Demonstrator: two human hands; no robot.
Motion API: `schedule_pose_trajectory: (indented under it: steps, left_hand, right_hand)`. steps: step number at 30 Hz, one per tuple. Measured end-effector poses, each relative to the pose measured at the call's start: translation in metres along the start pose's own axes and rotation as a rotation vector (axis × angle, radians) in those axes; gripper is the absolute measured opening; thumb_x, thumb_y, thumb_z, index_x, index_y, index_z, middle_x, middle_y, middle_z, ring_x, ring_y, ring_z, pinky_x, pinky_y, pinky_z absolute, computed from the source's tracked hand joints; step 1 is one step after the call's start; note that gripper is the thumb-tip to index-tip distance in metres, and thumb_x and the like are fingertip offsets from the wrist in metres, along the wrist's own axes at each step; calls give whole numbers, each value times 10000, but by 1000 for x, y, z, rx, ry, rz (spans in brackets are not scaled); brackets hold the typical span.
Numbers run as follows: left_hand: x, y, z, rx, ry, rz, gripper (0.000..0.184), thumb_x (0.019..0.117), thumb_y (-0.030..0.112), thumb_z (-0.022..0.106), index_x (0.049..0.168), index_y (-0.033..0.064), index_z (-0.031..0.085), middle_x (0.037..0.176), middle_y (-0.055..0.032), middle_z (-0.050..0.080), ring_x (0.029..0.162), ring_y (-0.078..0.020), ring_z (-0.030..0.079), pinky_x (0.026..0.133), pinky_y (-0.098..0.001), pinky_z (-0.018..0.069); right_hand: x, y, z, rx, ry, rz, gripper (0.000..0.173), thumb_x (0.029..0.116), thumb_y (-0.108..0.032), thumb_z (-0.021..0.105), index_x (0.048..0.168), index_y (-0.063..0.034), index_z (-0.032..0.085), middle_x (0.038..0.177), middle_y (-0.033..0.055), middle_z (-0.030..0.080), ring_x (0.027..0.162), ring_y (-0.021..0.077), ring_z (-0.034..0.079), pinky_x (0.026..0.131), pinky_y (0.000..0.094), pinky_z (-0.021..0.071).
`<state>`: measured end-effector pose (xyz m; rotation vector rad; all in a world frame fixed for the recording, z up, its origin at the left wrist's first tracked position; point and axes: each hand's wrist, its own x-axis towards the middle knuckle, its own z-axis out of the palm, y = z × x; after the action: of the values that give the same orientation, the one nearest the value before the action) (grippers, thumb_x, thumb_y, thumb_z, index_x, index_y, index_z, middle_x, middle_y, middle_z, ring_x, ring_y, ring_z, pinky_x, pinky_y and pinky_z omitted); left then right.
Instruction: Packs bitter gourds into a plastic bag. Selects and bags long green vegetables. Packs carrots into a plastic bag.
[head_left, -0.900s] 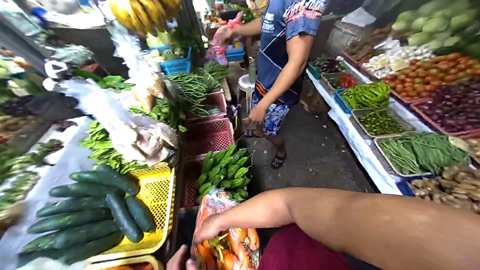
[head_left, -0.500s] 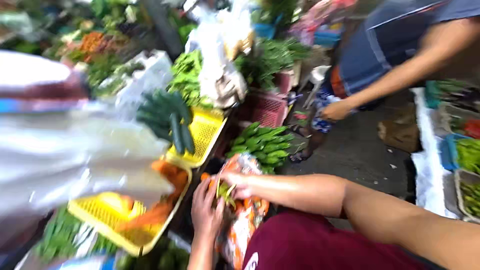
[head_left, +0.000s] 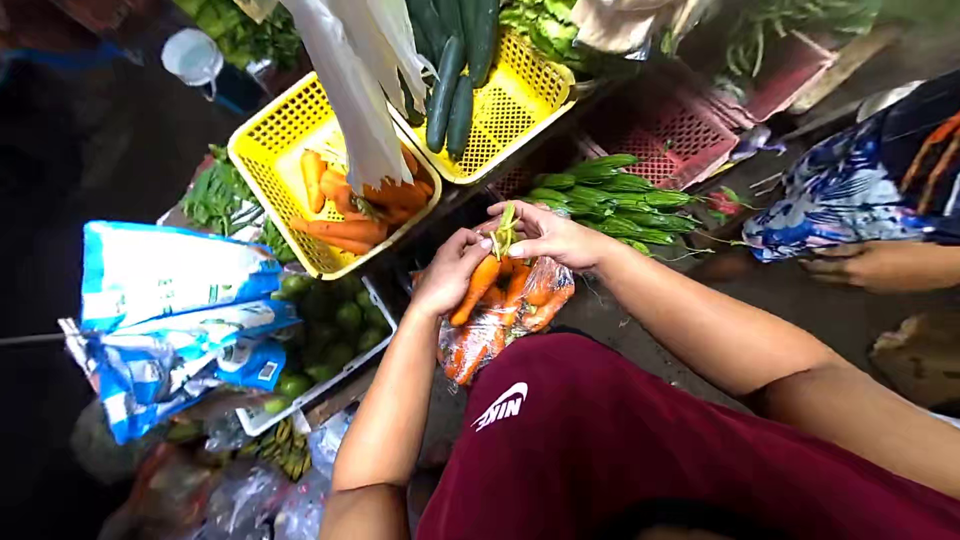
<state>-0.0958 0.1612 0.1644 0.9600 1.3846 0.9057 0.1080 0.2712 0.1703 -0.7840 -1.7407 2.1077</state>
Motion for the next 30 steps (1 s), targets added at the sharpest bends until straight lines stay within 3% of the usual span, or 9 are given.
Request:
schedule_pose_trajectory:
  steps: [3, 5, 8, 13, 19, 22, 24, 27, 30]
  left_hand:
    - [-8, 17, 7, 109, -25, 0, 322, 1067, 392, 526, 1145, 98, 632, 913, -96, 688, 757, -196, 673, 681, -386, 585]
    - [-18, 25, 9, 151, -73, 24, 334, 968, 286, 649, 1235, 87, 620, 1000, -103, 705, 830, -195, 696, 736, -393, 606]
    - [-34, 40, 22, 438, -69, 4, 401, 874, 179, 799, 1239, 101, 650, 996, -90, 716, 849, -191, 702, 768, -415, 611]
    - [-39, 81, 75, 1082, -80, -152, 522, 817, 360, 868, 1206, 117, 617, 915, -88, 702, 863, -283, 700, 781, -545, 582]
    - [-55, 112, 86, 1066, -29, -105, 475, 840, 359, 850, 1230, 174, 653, 1061, -28, 720, 972, -201, 698, 870, -477, 579]
    - [-73, 95, 82, 835, 125, 43, 416, 854, 336, 843, 1190, 150, 683, 1007, -33, 722, 888, -164, 698, 800, -422, 594]
    - [-79, 81, 85, 699, 246, 71, 418, 859, 326, 838, 1206, 158, 676, 1004, -21, 723, 870, -139, 700, 789, -399, 607]
    - [-77, 65, 105, 677, 352, 50, 410, 890, 379, 797, 1225, 172, 685, 1010, -15, 737, 877, -128, 714, 802, -409, 622]
    - [-71, 53, 111, 655, 352, 37, 474, 952, 444, 711, 1322, 155, 647, 1167, -45, 724, 1078, -154, 691, 985, -441, 568]
  right_hand:
    - [4, 1, -12, 65, -12, 25, 320, 932, -66, 668, 1236, -17, 579, 1012, 107, 713, 833, 185, 710, 754, 355, 623]
    - [-1, 4, -33, 66, -16, 20, 186, 949, -46, 608, 1131, -9, 607, 992, 105, 698, 847, 184, 700, 774, 373, 617]
    - [-10, 0, -63, -59, -51, -89, 317, 912, -103, 655, 1222, -44, 621, 1210, 106, 676, 1063, 190, 675, 926, 368, 582]
    - [-18, -49, -61, -435, -370, -298, 572, 857, -247, 754, 1376, -77, 584, 1341, 74, 644, 1219, 169, 622, 1045, 386, 533]
    - [-10, -39, -52, -403, -673, -144, 185, 891, -60, 742, 1068, -46, 690, 968, 51, 704, 889, 108, 670, 830, 296, 571]
    - [-21, -18, -54, 121, -573, -24, 290, 875, -123, 670, 1156, -56, 644, 901, 68, 685, 775, 126, 667, 718, 298, 592]
    - [-24, -13, -51, 349, -570, 69, 341, 926, -142, 611, 1262, -87, 597, 1016, 107, 708, 840, 181, 705, 783, 372, 615]
    - [-31, -7, -47, 252, -545, 122, 321, 983, -208, 622, 1281, -89, 628, 962, 93, 724, 755, 149, 692, 730, 326, 611]
    - [-33, -8, -40, 16, -473, 66, 300, 1010, -314, 646, 1222, -102, 640, 858, 36, 664, 651, 104, 592, 584, 266, 525]
